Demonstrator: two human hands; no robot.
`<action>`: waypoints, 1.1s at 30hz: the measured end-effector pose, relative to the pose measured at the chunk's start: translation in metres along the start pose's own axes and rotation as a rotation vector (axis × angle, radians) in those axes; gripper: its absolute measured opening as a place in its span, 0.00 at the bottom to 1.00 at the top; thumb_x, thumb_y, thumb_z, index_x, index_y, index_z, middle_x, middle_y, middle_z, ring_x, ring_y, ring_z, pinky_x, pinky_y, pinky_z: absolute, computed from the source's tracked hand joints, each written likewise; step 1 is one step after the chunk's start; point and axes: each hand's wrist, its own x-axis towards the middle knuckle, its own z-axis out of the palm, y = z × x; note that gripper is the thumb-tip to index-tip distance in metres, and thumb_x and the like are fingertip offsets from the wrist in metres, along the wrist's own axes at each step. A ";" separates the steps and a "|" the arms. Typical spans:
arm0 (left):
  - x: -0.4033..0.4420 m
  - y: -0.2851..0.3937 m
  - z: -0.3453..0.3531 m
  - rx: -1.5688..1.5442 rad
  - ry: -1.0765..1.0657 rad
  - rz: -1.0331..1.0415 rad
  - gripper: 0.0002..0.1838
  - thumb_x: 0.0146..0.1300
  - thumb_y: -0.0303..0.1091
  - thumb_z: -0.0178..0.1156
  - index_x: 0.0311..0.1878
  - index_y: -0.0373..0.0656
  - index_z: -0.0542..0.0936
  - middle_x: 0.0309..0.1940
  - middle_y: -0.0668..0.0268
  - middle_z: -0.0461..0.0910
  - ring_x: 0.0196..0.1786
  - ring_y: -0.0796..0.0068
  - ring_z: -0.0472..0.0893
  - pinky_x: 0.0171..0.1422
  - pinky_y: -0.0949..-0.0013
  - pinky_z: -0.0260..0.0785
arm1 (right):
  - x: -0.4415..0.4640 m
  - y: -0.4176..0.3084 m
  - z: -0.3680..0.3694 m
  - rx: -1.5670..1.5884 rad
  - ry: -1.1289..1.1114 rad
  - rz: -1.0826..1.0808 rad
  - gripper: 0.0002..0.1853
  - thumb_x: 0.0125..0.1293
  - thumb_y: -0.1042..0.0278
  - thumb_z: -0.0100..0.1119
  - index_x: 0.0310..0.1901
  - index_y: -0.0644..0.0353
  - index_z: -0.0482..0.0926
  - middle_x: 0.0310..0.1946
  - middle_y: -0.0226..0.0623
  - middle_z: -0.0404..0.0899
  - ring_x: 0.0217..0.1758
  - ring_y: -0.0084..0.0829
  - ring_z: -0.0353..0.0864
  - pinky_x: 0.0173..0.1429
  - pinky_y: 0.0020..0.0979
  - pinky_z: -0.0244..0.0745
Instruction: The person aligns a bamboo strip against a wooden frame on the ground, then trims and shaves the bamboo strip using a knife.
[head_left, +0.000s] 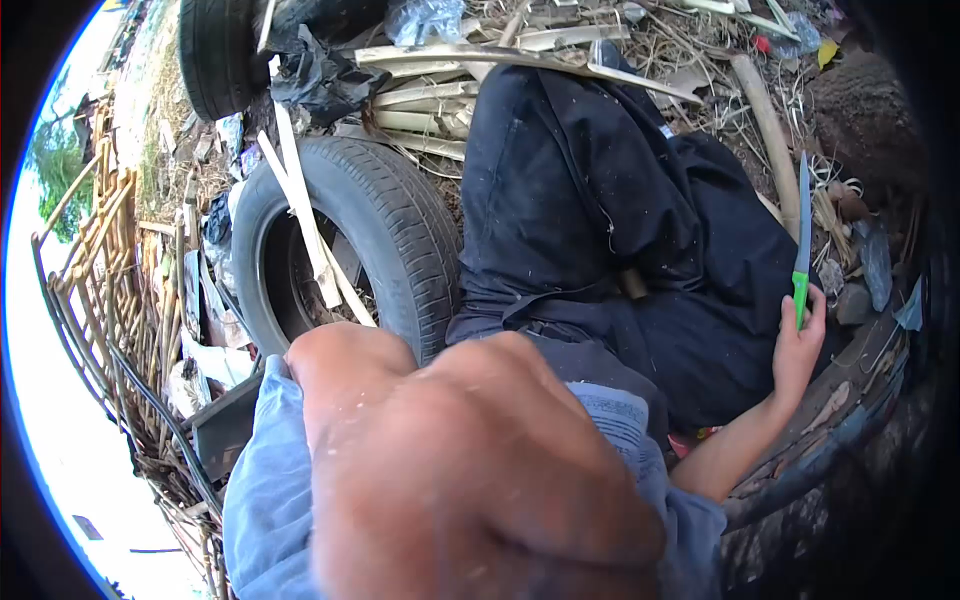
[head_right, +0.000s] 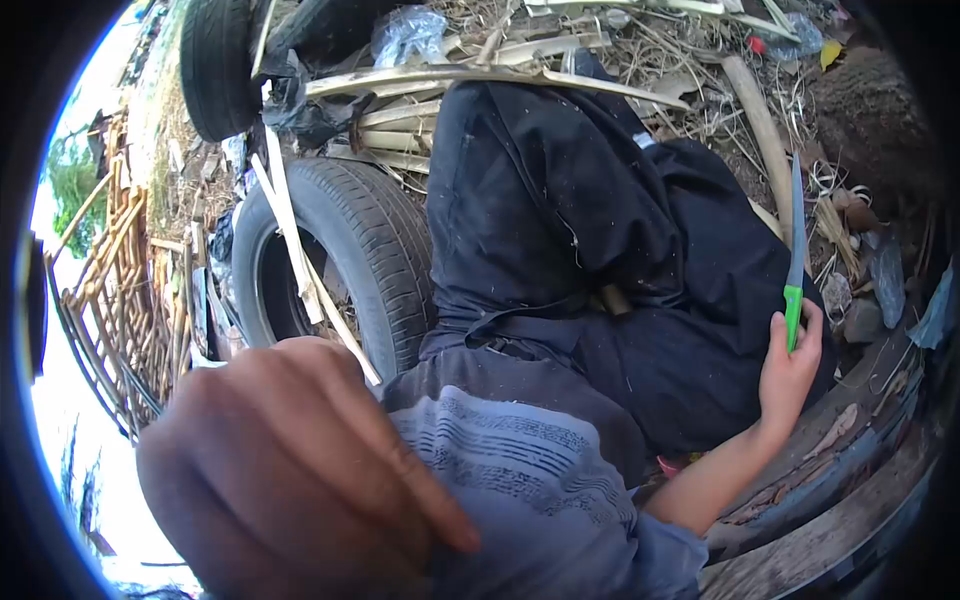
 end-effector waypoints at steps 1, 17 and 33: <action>-0.003 0.000 0.004 -0.078 -0.052 0.032 0.13 0.69 0.38 0.51 0.32 0.40 0.77 0.28 0.61 0.79 0.25 0.74 0.76 0.23 0.70 0.67 | 0.002 0.003 -0.002 -0.044 -0.007 0.019 0.13 0.70 0.69 0.56 0.54 0.61 0.71 0.22 0.18 0.64 0.22 0.10 0.57 0.25 0.17 0.51; -0.011 -0.020 0.020 -1.015 -0.291 0.292 0.12 0.69 0.43 0.51 0.41 0.46 0.76 0.34 0.63 0.80 0.36 0.71 0.77 0.38 0.59 0.66 | 0.009 -0.031 0.001 -0.123 0.011 0.180 0.12 0.63 0.71 0.60 0.47 0.64 0.74 0.18 0.28 0.70 0.22 0.16 0.65 0.27 0.25 0.60; -0.016 -0.022 0.054 -1.124 -0.220 0.197 0.14 0.70 0.49 0.51 0.50 0.52 0.75 0.39 0.64 0.80 0.47 0.67 0.78 0.53 0.48 0.65 | 0.006 0.000 0.006 -0.039 0.089 0.054 0.13 0.64 0.74 0.61 0.49 0.64 0.75 0.24 0.23 0.72 0.26 0.13 0.64 0.29 0.19 0.61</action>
